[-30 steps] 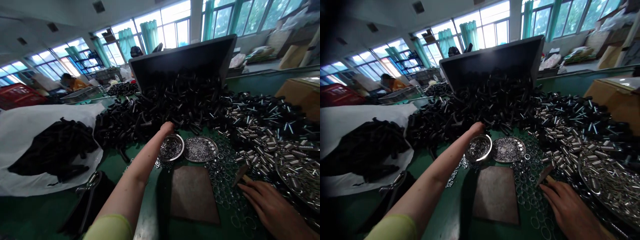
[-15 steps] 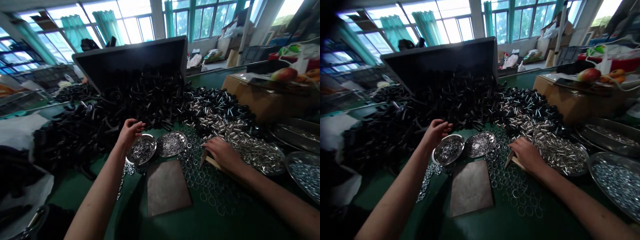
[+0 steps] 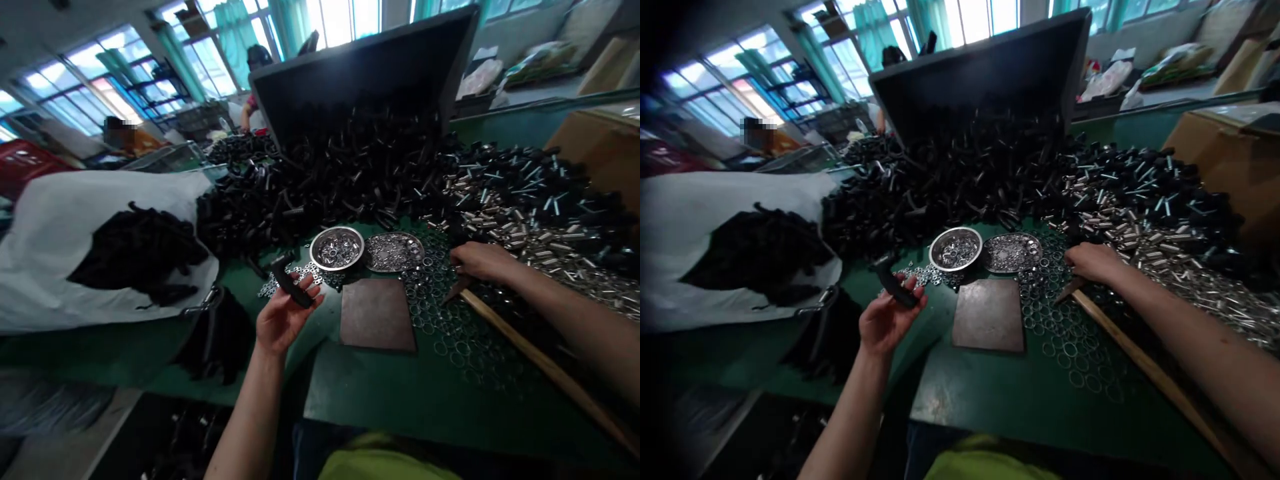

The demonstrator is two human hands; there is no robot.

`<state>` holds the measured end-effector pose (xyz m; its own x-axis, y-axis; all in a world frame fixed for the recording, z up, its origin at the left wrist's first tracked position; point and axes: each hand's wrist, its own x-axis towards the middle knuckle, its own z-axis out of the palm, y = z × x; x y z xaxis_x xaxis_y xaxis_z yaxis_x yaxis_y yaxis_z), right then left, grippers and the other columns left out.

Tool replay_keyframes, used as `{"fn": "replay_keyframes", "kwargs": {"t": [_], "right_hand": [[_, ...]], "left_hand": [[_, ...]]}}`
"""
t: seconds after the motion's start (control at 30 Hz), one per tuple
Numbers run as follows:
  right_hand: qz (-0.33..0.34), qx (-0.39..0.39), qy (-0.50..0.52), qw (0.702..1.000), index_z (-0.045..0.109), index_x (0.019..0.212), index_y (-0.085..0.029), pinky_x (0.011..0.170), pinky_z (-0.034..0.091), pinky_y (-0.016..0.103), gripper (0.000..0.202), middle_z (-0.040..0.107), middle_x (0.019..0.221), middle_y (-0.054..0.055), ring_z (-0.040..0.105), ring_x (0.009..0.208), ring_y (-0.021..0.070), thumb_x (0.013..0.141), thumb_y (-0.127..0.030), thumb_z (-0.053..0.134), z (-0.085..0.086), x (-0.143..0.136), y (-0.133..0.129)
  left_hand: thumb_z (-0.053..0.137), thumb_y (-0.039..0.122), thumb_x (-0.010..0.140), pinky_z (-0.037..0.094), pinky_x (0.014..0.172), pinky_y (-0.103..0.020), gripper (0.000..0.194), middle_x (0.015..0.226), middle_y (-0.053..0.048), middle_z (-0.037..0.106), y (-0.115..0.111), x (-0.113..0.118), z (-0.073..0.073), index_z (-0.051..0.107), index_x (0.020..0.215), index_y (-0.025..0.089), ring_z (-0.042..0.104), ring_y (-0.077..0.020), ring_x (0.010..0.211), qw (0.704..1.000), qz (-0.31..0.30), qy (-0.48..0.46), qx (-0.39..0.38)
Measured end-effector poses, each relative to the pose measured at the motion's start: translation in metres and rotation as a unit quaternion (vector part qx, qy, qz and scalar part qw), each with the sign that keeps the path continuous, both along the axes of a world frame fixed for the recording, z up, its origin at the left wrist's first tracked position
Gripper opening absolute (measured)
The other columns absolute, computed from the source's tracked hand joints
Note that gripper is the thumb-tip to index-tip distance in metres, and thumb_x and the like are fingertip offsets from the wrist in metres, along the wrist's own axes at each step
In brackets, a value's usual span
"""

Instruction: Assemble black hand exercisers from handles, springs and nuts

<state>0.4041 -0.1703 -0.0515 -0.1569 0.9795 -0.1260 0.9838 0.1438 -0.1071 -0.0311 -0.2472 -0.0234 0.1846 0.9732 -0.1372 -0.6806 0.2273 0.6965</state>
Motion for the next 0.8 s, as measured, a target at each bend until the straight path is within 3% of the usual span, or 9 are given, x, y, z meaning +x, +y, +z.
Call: {"fn": "replay_keyframes", "kwargs": {"t": [0.1, 0.17, 0.2, 0.23, 0.33, 0.4, 0.53, 0.67, 0.8], "right_hand": [[-0.033, 0.039, 0.048, 0.998, 0.064, 0.083, -0.019, 0.061, 0.037, 0.034, 0.010, 0.061, 0.077, 0.011, 0.057, 0.069, 0.0236, 0.074, -0.019, 0.060, 0.002, 0.001, -0.004], [-0.088, 0.093, 0.134, 0.983, 0.061, 0.100, -0.019, 0.063, 0.040, 0.035, 0.023, 0.061, 0.083, 0.011, 0.057, 0.073, 0.0245, 0.077, -0.020, 0.056, 0.010, -0.003, -0.014], [-0.117, 0.117, 0.182, 0.969, 0.058, 0.107, -0.019, 0.065, 0.041, 0.035, 0.029, 0.061, 0.085, 0.011, 0.058, 0.074, 0.0242, 0.078, -0.021, 0.055, 0.016, -0.007, -0.022], [-0.144, 0.134, 0.232, 0.953, 0.057, 0.110, -0.021, 0.065, 0.041, 0.035, 0.032, 0.061, 0.086, 0.010, 0.058, 0.074, 0.0234, 0.078, -0.022, 0.055, 0.022, -0.014, -0.031], [-0.205, 0.134, 0.376, 0.894, 0.060, 0.103, -0.025, 0.061, 0.042, 0.033, 0.026, 0.062, 0.078, 0.006, 0.058, 0.068, 0.0206, 0.078, -0.031, 0.058, 0.040, -0.041, -0.063], [-0.227, 0.107, 0.478, 0.842, 0.061, 0.094, -0.024, 0.059, 0.042, 0.032, 0.025, 0.062, 0.069, 0.004, 0.058, 0.064, 0.0192, 0.073, -0.038, 0.064, 0.044, -0.062, -0.083], [-0.183, 0.036, 0.582, 0.791, 0.056, 0.085, -0.021, 0.051, 0.041, 0.028, 0.038, 0.055, 0.055, -0.003, 0.051, 0.049, 0.0131, 0.063, -0.047, 0.072, 0.029, -0.102, -0.114], [-0.127, -0.039, 0.637, 0.759, 0.051, 0.087, -0.020, 0.045, 0.039, 0.024, 0.034, 0.052, 0.057, -0.005, 0.049, 0.047, 0.0105, 0.071, -0.046, 0.067, 0.010, -0.131, -0.134], [-0.111, -0.063, 0.668, 0.733, 0.050, 0.087, -0.020, 0.047, 0.040, 0.024, 0.028, 0.053, 0.061, -0.005, 0.050, 0.049, 0.0097, 0.076, -0.041, 0.064, 0.006, -0.151, -0.145]], "left_hand": [[0.067, 0.017, 0.065, 0.050, 0.080, -0.031, 0.027, 0.080, 0.000, 0.062, -0.012, -0.020, 0.000, 0.062, 0.092, 0.020, 0.060, -0.0107, 0.072, 0.996, 0.033, 0.079, 0.028], [0.069, 0.022, 0.066, 0.046, 0.066, -0.024, 0.019, 0.064, 0.004, 0.054, -0.013, -0.030, -0.005, 0.062, 0.083, 0.019, 0.052, -0.0071, 0.057, 0.972, 0.069, 0.222, 0.032], [0.068, 0.025, 0.068, 0.044, 0.061, -0.022, 0.017, 0.060, 0.004, 0.052, -0.011, -0.034, -0.010, 0.062, 0.082, 0.018, 0.049, -0.0072, 0.053, 0.935, 0.079, 0.344, 0.034], [0.065, 0.027, 0.070, 0.042, 0.058, -0.022, 0.016, 0.060, 0.003, 0.053, -0.009, -0.037, -0.015, 0.063, 0.083, 0.018, 0.050, -0.0086, 0.053, 0.872, 0.082, 0.482, 0.034], [0.055, 0.023, 0.076, 0.042, 0.064, -0.026, 0.016, 0.074, -0.005, 0.063, -0.003, -0.039, -0.034, 0.066, 0.085, 0.016, 0.060, -0.0170, 0.069, 0.634, 0.070, 0.769, 0.036], [0.052, 0.017, 0.075, 0.042, 0.069, -0.028, 0.015, 0.084, -0.009, 0.066, 0.000, -0.035, -0.045, 0.066, 0.081, 0.016, 0.062, -0.0218, 0.082, 0.563, 0.070, 0.823, 0.034], [0.049, 0.011, 0.073, 0.042, 0.070, -0.028, 0.021, 0.096, -0.009, 0.068, 0.004, -0.028, -0.057, 0.066, 0.083, 0.020, 0.062, -0.0237, 0.090, 0.509, 0.052, 0.859, 0.029], [0.050, 0.014, 0.072, 0.042, 0.067, -0.029, 0.019, 0.088, -0.009, 0.069, 0.012, -0.029, -0.057, 0.065, 0.082, 0.021, 0.064, -0.0255, 0.086, 0.479, 0.018, 0.877, 0.035], [0.050, 0.018, 0.075, 0.043, 0.071, -0.031, 0.016, 0.093, -0.011, 0.068, 0.016, -0.028, -0.053, 0.062, 0.086, 0.018, 0.063, -0.0268, 0.089, 0.460, 0.009, 0.886, 0.061]]}}
